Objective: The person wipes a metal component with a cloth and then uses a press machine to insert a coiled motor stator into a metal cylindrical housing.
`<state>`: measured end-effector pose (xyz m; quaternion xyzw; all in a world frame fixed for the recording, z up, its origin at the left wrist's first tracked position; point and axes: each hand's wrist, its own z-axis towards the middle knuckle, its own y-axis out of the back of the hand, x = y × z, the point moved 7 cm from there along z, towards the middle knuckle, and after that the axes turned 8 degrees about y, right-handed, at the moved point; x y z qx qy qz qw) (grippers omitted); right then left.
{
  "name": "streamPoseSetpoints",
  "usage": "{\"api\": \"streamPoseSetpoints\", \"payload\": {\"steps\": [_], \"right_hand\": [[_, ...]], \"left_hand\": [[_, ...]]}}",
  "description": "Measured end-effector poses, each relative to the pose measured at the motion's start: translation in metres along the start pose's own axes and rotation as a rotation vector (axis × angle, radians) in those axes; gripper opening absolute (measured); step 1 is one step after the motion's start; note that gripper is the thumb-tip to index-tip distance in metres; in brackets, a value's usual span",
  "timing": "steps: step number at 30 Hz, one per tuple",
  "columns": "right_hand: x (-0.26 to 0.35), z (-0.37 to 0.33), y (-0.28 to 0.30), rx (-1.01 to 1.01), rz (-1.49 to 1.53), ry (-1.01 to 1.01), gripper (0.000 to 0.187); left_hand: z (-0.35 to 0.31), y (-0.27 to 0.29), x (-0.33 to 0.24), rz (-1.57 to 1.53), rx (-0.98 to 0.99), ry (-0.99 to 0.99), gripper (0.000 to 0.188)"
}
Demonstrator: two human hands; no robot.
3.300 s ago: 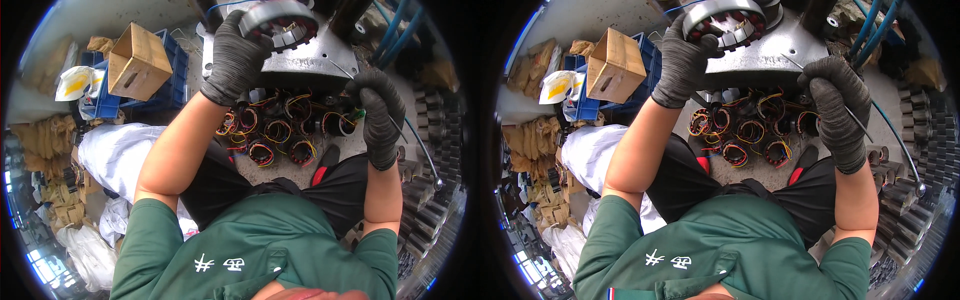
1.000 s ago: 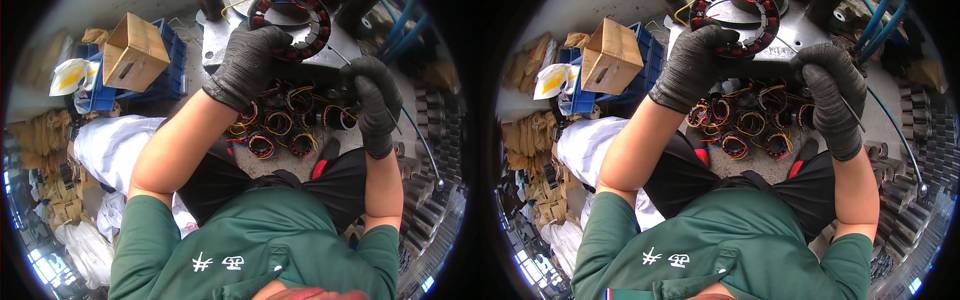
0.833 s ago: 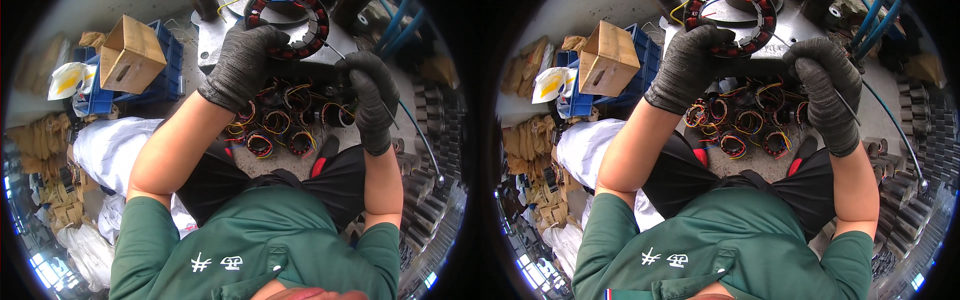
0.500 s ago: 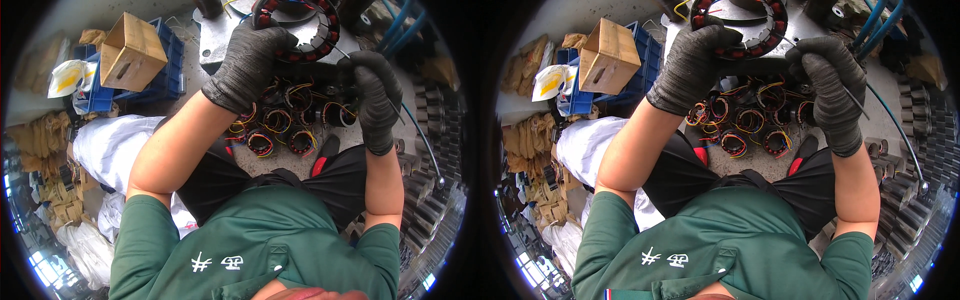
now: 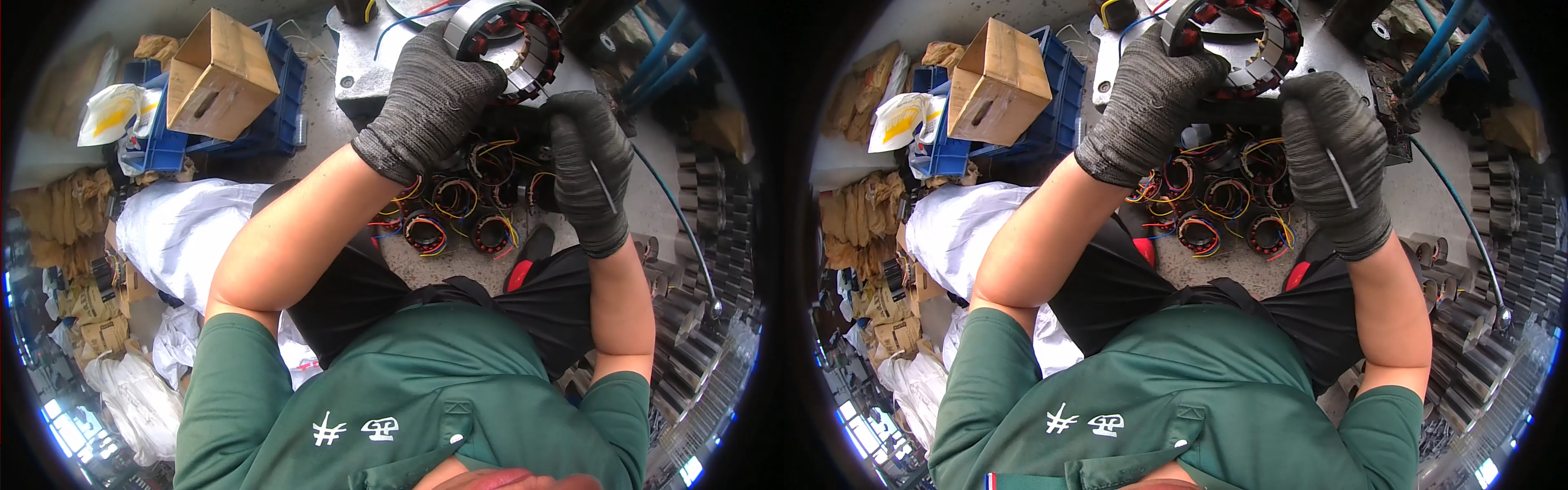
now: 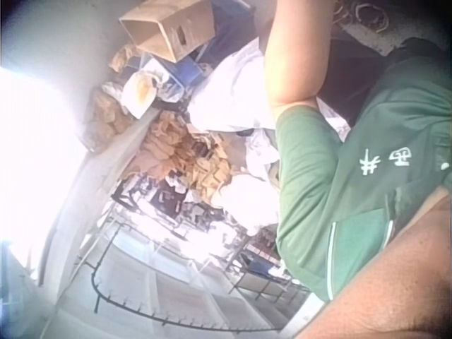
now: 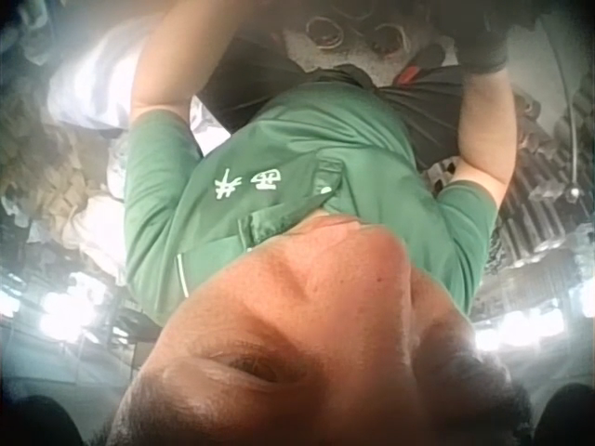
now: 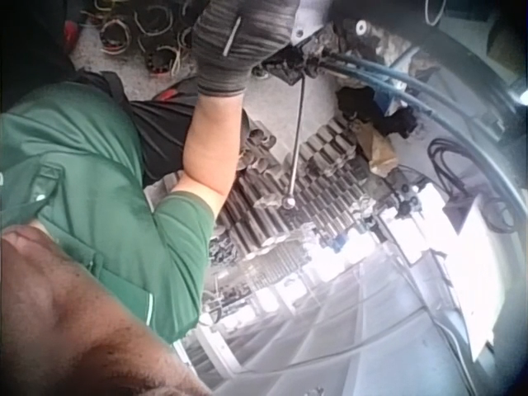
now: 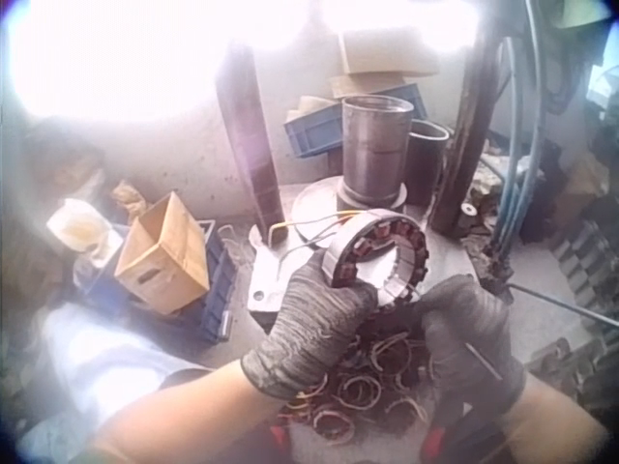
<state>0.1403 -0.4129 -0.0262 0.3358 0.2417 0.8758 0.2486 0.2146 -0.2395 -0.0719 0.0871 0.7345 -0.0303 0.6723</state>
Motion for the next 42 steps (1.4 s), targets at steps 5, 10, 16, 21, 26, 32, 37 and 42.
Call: {"api": "streamPoseSetpoints", "payload": {"steps": [5,10,16,21,26,32,37,42], "right_hand": [[0.015,0.000,-0.011,0.069,-0.231,0.233,0.017],[0.024,0.012,-0.006,0.082,-0.120,0.195,0.012],[0.001,-0.010,0.020,-0.057,0.336,-0.117,0.012],[-0.030,-0.017,0.048,-0.316,0.747,-0.254,0.018],[-0.049,-0.018,0.062,-0.369,0.770,-0.315,0.021],[-0.062,-0.017,0.055,-0.473,0.530,-0.323,0.023],[-0.067,-0.018,0.042,-0.263,0.259,-0.041,0.032],[-0.056,-0.006,0.035,-0.192,0.711,-0.219,0.030]], "left_hand": [[0.003,0.003,-0.012,0.176,-0.008,-0.017,0.047],[0.009,0.009,0.000,0.038,-0.068,-0.088,0.045],[0.005,0.011,0.004,-0.185,0.029,0.135,0.038],[-0.010,0.018,-0.063,0.119,0.232,-0.649,0.037],[-0.025,0.013,-0.072,0.184,0.000,-0.908,0.030],[-0.016,0.016,-0.055,0.209,-0.121,-0.685,0.030],[-0.034,0.011,-0.060,0.578,-0.334,-1.103,0.050],[-0.023,0.007,-0.050,0.273,-0.076,-0.882,0.034]]}}
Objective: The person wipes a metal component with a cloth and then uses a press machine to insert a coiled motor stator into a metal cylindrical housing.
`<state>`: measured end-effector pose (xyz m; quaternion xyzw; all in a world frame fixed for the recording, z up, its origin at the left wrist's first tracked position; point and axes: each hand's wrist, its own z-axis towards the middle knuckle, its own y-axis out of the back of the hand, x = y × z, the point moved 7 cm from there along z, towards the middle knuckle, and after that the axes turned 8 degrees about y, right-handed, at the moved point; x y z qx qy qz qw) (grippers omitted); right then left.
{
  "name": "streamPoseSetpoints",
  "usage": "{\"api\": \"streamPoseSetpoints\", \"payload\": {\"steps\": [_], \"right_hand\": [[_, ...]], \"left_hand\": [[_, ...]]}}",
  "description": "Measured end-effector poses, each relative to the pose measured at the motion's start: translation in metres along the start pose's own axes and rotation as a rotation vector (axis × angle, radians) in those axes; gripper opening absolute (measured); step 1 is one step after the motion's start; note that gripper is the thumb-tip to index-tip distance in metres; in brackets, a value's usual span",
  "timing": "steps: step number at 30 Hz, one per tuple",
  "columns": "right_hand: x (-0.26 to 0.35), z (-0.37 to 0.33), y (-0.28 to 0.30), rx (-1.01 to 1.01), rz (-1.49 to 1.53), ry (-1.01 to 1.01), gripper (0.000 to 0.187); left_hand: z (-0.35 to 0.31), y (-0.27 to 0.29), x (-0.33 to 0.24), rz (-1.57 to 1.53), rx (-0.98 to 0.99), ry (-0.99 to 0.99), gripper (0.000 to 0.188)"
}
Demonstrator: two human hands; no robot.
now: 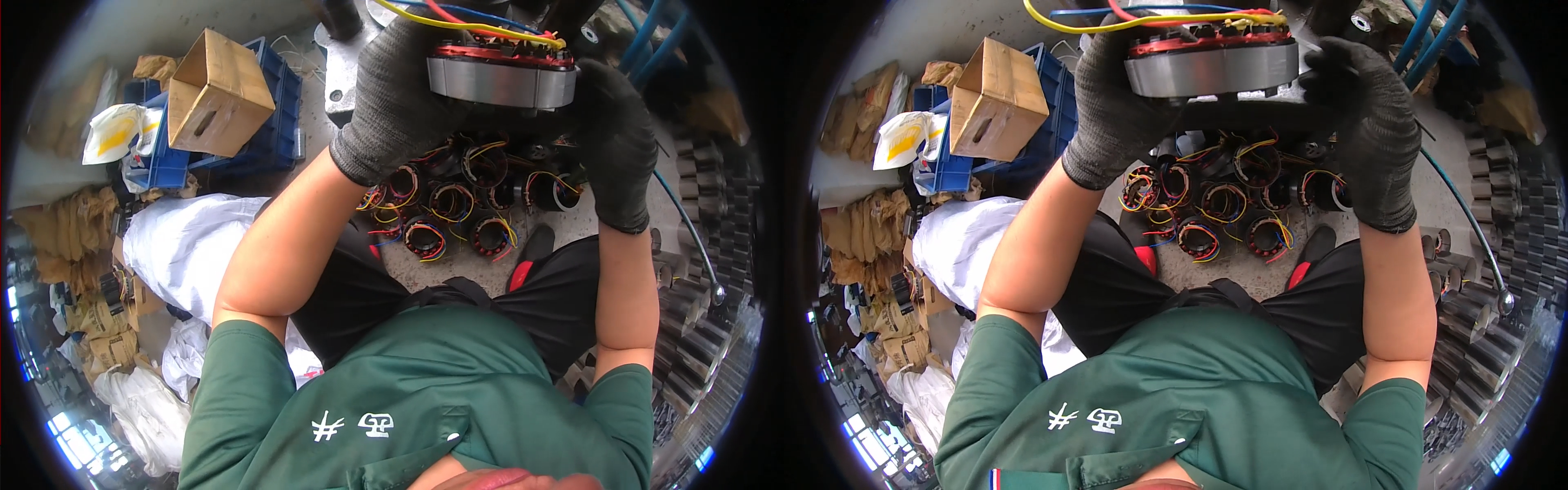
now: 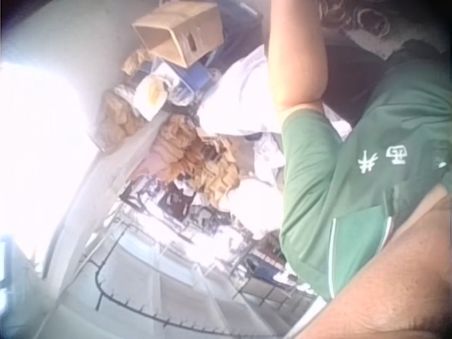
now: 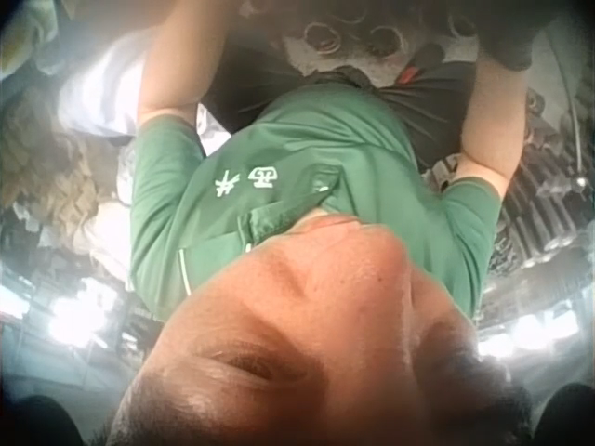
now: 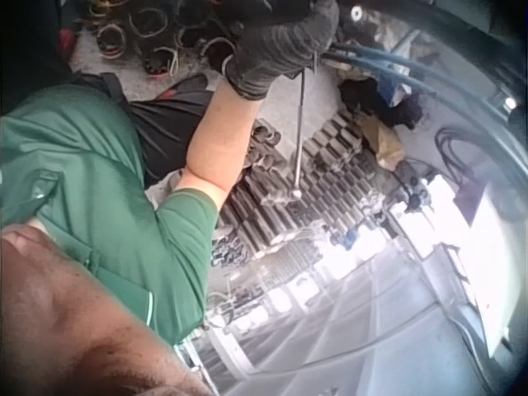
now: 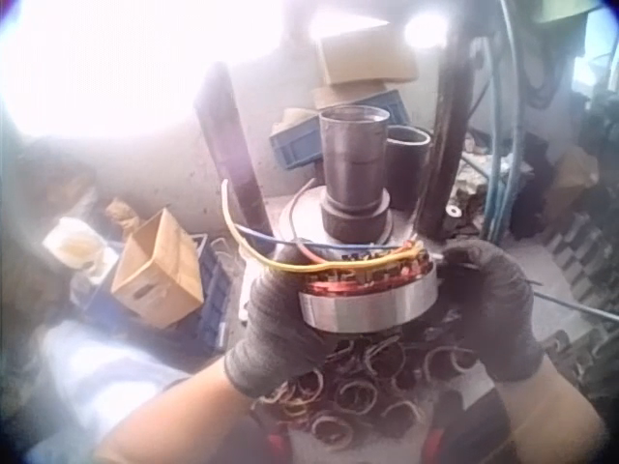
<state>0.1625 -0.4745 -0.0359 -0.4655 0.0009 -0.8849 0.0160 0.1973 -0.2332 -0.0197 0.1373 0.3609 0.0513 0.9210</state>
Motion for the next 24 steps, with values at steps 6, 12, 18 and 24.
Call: {"api": "streamPoseSetpoints", "payload": {"steps": [6,12,18,24], "right_hand": [[-0.014,0.002,0.004,-0.086,0.178,-0.175,0.035],[0.000,-0.003,-0.003,-0.051,0.228,-0.100,0.031],[0.025,-0.020,-0.025,0.008,0.089,0.153,0.026],[0.027,-0.021,-0.045,0.110,-0.088,0.133,0.021]], "left_hand": [[0.002,0.007,0.006,-0.022,-0.051,0.225,0.026],[-0.005,0.015,0.006,-0.072,-0.113,0.555,0.044],[-0.006,-0.002,0.029,-0.593,-0.107,0.738,0.027],[-0.021,-0.011,0.041,-0.892,-0.110,0.949,0.004]]}}
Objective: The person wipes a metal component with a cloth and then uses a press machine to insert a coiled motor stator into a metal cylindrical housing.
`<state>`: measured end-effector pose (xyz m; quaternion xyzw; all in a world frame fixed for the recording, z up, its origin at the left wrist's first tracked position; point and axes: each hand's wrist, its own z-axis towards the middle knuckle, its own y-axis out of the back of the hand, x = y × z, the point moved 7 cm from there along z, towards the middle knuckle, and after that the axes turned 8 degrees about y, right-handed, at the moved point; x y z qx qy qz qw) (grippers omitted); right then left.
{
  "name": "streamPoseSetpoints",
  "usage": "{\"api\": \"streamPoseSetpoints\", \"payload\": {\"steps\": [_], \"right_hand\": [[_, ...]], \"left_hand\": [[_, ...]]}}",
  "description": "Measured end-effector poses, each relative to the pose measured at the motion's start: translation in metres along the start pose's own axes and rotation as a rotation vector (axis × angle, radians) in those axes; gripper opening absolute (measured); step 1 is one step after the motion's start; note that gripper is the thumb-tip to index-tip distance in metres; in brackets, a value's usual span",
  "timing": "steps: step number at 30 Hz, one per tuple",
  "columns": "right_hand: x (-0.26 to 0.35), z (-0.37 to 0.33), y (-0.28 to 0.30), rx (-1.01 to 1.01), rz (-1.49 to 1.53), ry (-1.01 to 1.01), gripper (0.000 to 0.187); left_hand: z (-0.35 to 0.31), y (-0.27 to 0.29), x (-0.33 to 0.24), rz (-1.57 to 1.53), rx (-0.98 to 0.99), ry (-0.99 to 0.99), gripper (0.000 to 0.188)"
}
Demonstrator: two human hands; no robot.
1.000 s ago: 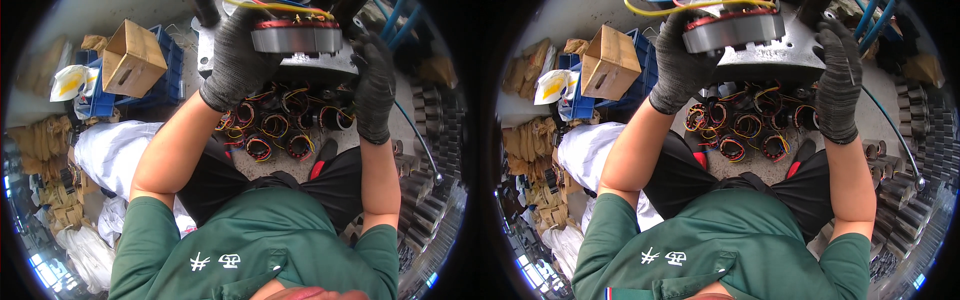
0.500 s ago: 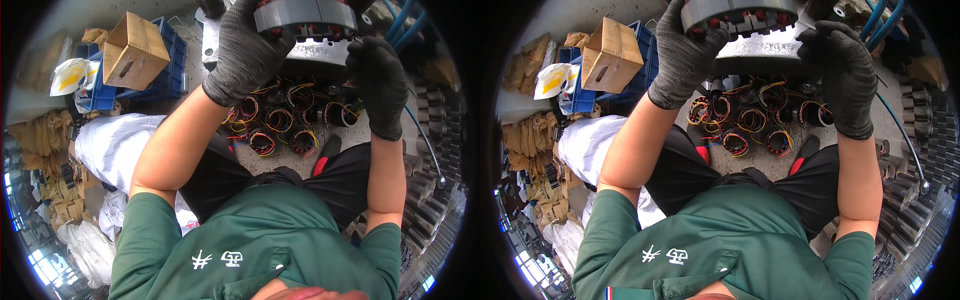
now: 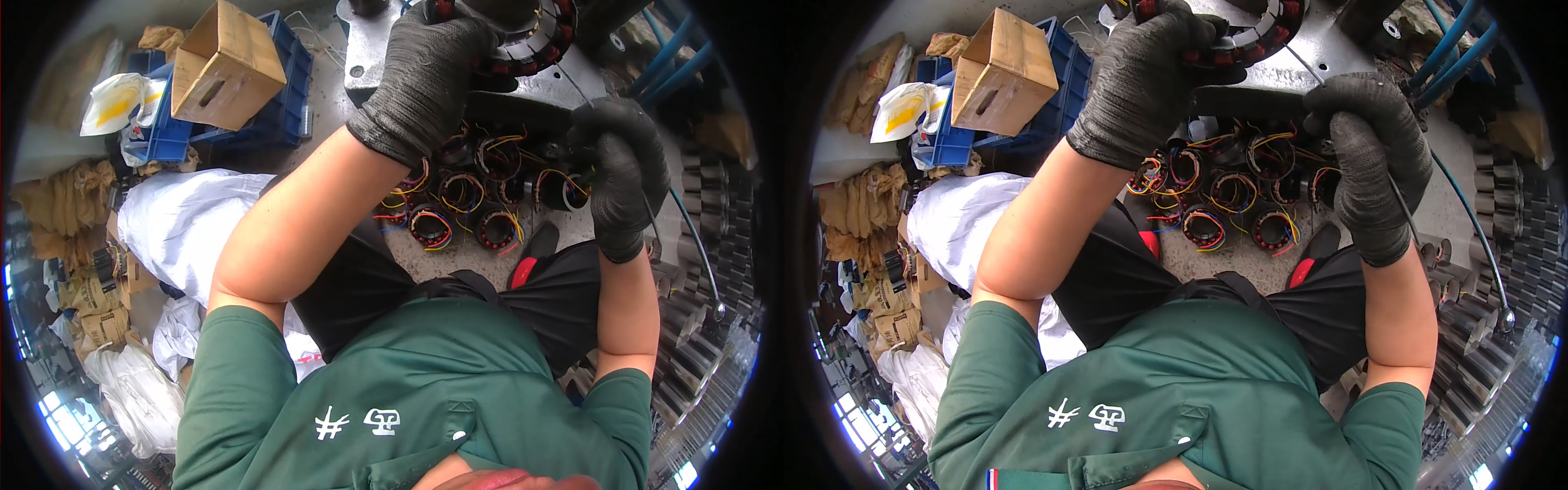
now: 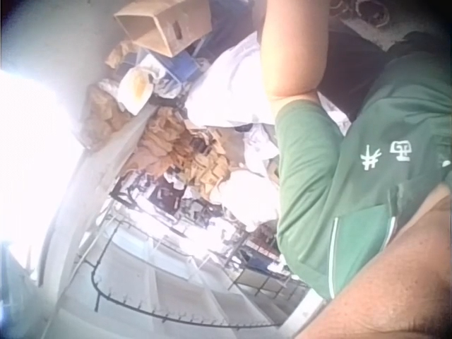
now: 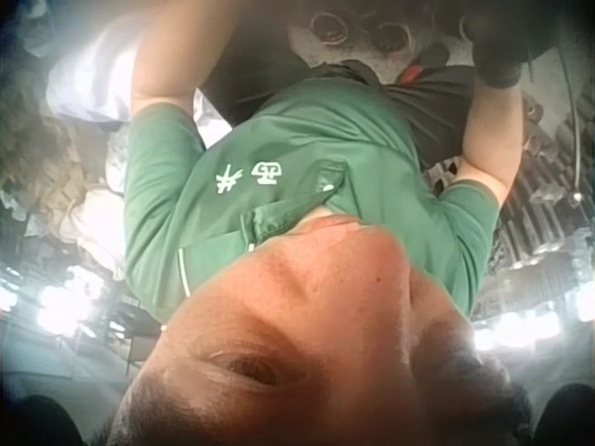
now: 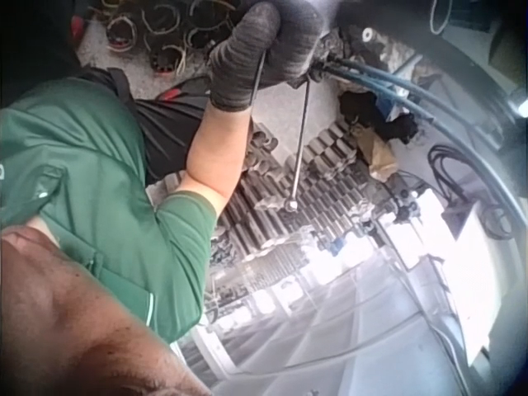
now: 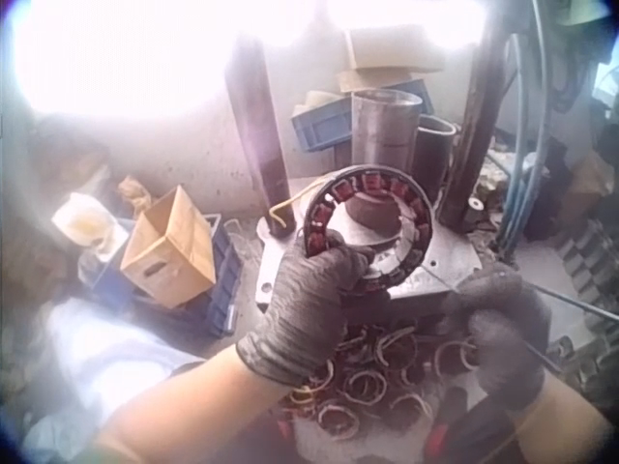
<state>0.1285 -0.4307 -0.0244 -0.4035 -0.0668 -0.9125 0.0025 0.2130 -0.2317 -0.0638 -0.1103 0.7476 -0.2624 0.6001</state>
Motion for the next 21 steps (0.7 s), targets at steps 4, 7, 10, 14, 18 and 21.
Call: {"api": "streamPoseSetpoints", "payload": {"steps": [4,7,10,14,18,21], "right_hand": [[0.001,0.000,-0.004,0.034,-0.061,0.006,0.020],[0.001,0.000,-0.008,0.033,-0.059,0.012,0.019],[0.001,0.001,-0.008,0.051,-0.087,0.011,0.018],[-0.002,0.004,-0.011,0.055,-0.119,-0.001,0.017],[-0.005,0.002,-0.010,0.038,-0.154,-0.015,0.016],[-0.005,0.003,-0.009,0.043,-0.169,-0.010,0.016]], "left_hand": [[0.004,-0.001,0.000,-0.012,0.013,-0.018,0.006],[0.002,-0.001,0.000,-0.031,0.039,0.004,0.005],[0.000,-0.007,-0.001,0.012,0.015,0.011,0.005],[0.000,-0.002,-0.002,0.077,0.016,-0.033,0.004],[-0.007,-0.016,-0.011,0.055,0.057,-0.066,0.021],[-0.012,-0.022,-0.008,0.010,0.039,0.067,0.036]]}}
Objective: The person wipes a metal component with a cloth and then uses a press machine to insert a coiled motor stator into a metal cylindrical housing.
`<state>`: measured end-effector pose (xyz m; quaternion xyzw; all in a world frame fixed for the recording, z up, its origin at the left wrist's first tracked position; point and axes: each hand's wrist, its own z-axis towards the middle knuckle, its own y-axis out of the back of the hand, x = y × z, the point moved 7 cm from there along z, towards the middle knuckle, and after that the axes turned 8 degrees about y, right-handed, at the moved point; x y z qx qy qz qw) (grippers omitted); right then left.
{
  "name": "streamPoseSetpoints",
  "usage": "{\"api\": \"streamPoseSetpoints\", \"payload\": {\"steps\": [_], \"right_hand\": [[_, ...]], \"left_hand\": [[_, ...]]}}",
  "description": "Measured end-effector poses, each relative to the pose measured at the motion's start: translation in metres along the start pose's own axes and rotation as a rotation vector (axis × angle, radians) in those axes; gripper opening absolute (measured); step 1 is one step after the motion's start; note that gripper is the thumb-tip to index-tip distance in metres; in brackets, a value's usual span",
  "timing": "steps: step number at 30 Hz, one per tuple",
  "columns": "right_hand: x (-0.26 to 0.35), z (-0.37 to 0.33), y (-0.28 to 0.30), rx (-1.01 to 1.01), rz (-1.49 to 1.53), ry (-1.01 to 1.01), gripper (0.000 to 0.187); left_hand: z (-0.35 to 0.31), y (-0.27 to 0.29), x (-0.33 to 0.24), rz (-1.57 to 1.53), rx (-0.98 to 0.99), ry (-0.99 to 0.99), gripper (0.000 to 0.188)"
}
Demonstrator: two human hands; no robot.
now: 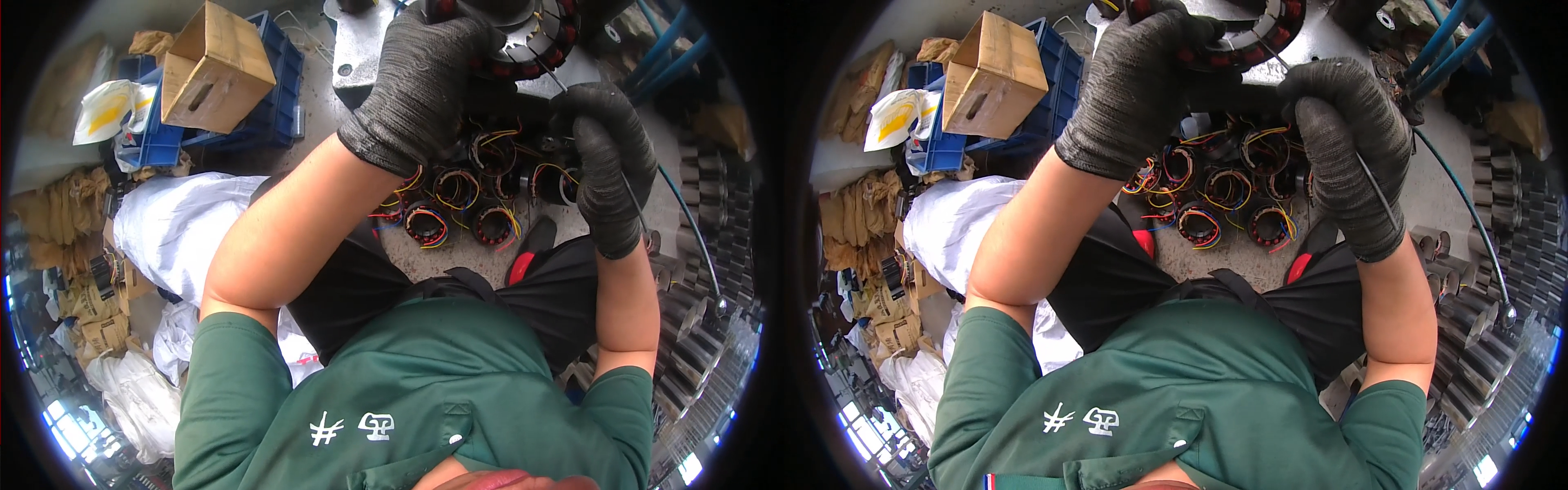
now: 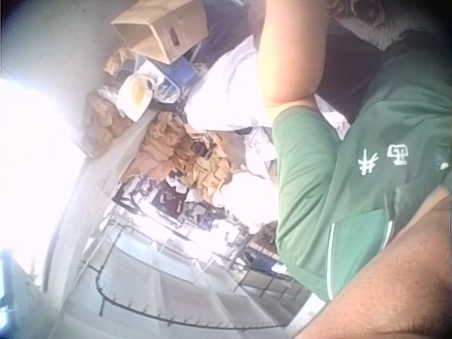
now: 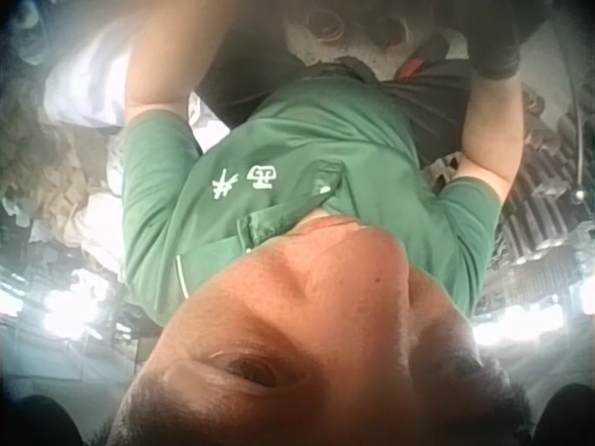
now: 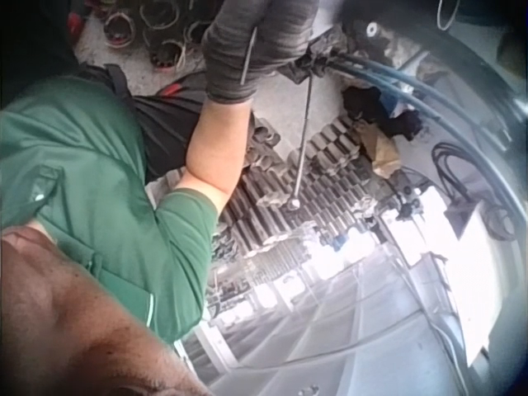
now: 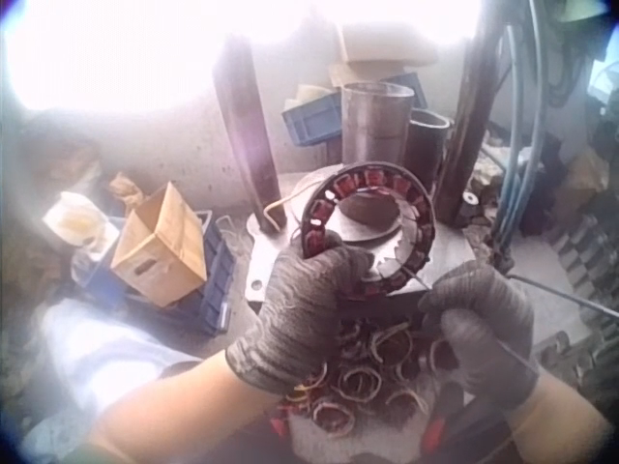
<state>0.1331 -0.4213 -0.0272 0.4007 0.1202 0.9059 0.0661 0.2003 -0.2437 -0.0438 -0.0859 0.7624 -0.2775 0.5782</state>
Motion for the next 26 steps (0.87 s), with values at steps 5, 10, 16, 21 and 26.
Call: {"api": "streamPoseSetpoints", "payload": {"steps": [5,10,16,21,26], "right_hand": [[0.002,0.001,-0.001,-0.019,0.028,0.001,0.015],[0.011,0.004,-0.011,0.059,-0.277,0.085,0.017],[0.016,0.008,-0.026,0.230,-0.521,0.234,0.016],[0.013,0.012,-0.032,0.245,-0.557,0.231,0.016],[-0.005,0.004,-0.010,0.145,-0.077,-0.002,0.019]], "left_hand": [[0.003,0.014,0.007,0.084,-0.060,-0.025,0.034],[0.002,0.014,0.007,0.210,-0.128,-0.046,0.014],[0.010,0.014,0.008,0.310,-0.108,-0.109,0.040],[0.010,0.018,0.002,0.513,-0.196,-0.305,0.045],[0.007,0.012,-0.004,0.436,-0.112,-0.263,0.044]]}}
